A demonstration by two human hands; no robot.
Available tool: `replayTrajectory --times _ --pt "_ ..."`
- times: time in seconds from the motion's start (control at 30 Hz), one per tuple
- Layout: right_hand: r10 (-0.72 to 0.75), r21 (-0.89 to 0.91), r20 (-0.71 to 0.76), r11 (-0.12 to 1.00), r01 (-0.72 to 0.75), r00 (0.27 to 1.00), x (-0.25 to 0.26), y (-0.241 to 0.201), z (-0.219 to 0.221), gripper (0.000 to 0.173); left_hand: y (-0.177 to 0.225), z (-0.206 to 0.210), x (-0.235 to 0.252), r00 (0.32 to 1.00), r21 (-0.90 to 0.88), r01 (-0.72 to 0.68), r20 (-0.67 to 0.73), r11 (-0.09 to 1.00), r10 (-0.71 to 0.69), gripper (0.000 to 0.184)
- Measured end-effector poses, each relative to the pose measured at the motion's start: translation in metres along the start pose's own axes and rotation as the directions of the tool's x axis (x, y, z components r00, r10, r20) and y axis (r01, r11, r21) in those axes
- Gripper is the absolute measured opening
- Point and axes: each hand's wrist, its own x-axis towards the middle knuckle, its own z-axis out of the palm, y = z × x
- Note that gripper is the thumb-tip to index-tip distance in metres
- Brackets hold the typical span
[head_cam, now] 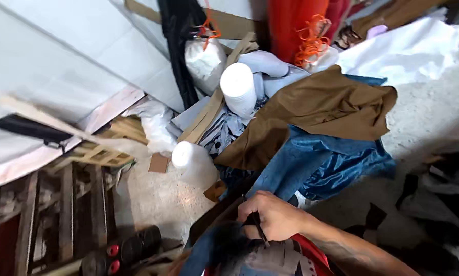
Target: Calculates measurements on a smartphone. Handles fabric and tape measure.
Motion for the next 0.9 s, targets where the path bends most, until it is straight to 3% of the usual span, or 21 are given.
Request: replayTrajectory --times 0.03,0.07,0.1,0.17,0.23,0.27,0.33,0.4,0.47,0.6,0.67,0.77,0.9 --pt "0.012 0.002 0.015 1.0 -0.012 1.0 0.0 -0.01 0.002 0.023 -0.03 0.034 0.002 0.964 -0.072 -0.222 -0.169 0.972 0.208 0.057" --pt "0.021 0.0 0.035 1.0 -0.021 0.999 -0.003 -0.017 0.003 0.023 -0.053 0.063 0.013 0.88 -0.142 -0.436 -0.271 0.888 0.389 0.053" --pt "0.03 0.004 0.041 1.0 -0.03 0.999 -0.007 -0.021 0.004 0.02 -0.066 0.087 0.022 0.807 -0.175 -0.559 -0.342 0.811 0.482 0.043" --pt "0.054 0.099 -0.032 0.994 -0.051 0.998 -0.021 -0.015 0.002 0.015 -0.072 0.119 0.032 0.684 -0.186 -0.637 -0.585 0.748 0.437 0.023" --pt "0.18 0.376 -0.105 0.918 -0.129 0.978 -0.044 0.0 -0.005 0.025 -0.063 0.142 0.041 0.587 -0.303 -0.572 -0.8 0.762 0.123 0.022" --pt "0.29 0.545 -0.111 0.818 -0.186 0.95 -0.056 0.006 -0.009 0.034 -0.057 0.147 0.047 0.582 -0.437 -0.55 -0.812 0.712 -0.048 0.024" --pt "0.455 0.749 -0.101 0.62 -0.234 0.885 -0.076 0.012 -0.018 0.052 -0.046 0.151 0.055 0.676 -0.678 -0.546 -0.704 0.492 -0.219 0.03" --pt "0.472 0.835 -0.067 0.509 -0.209 0.879 -0.094 0.012 -0.022 0.058 -0.043 0.148 0.061 0.761 -0.757 -0.5 -0.616 0.421 -0.204 0.033" --pt "0.37 0.864 -0.015 0.473 -0.175 0.929 -0.106 0.008 -0.015 0.056 -0.044 0.144 0.065 0.803 -0.769 -0.494 -0.582 0.406 -0.126 0.031" --pt "0.134 0.693 -0.078 0.719 -0.043 0.988 -0.096 -0.009 0.005 0.061 -0.024 0.137 0.068 0.842 -0.85 -0.498 -0.522 0.172 -0.14 0.024" --pt "0.041 0.59 -0.102 0.807 0.027 0.994 -0.085 -0.021 0.01 0.053 -0.008 0.141 0.07 0.862 -0.872 -0.482 -0.489 0.083 -0.132 0.024" --pt "-0.016 0.468 -0.079 0.882 0.051 0.997 -0.075 -0.039 0.009 0.046 0.009 0.142 0.074 0.883 -0.881 -0.467 -0.47 0.079 -0.013 0.025" --pt "0.007 0.36 -0.071 0.933 0.019 0.997 -0.071 -0.048 0.005 0.038 0.016 0.137 0.088 0.847 -0.825 -0.531 -0.508 0.195 0.157 0.028"
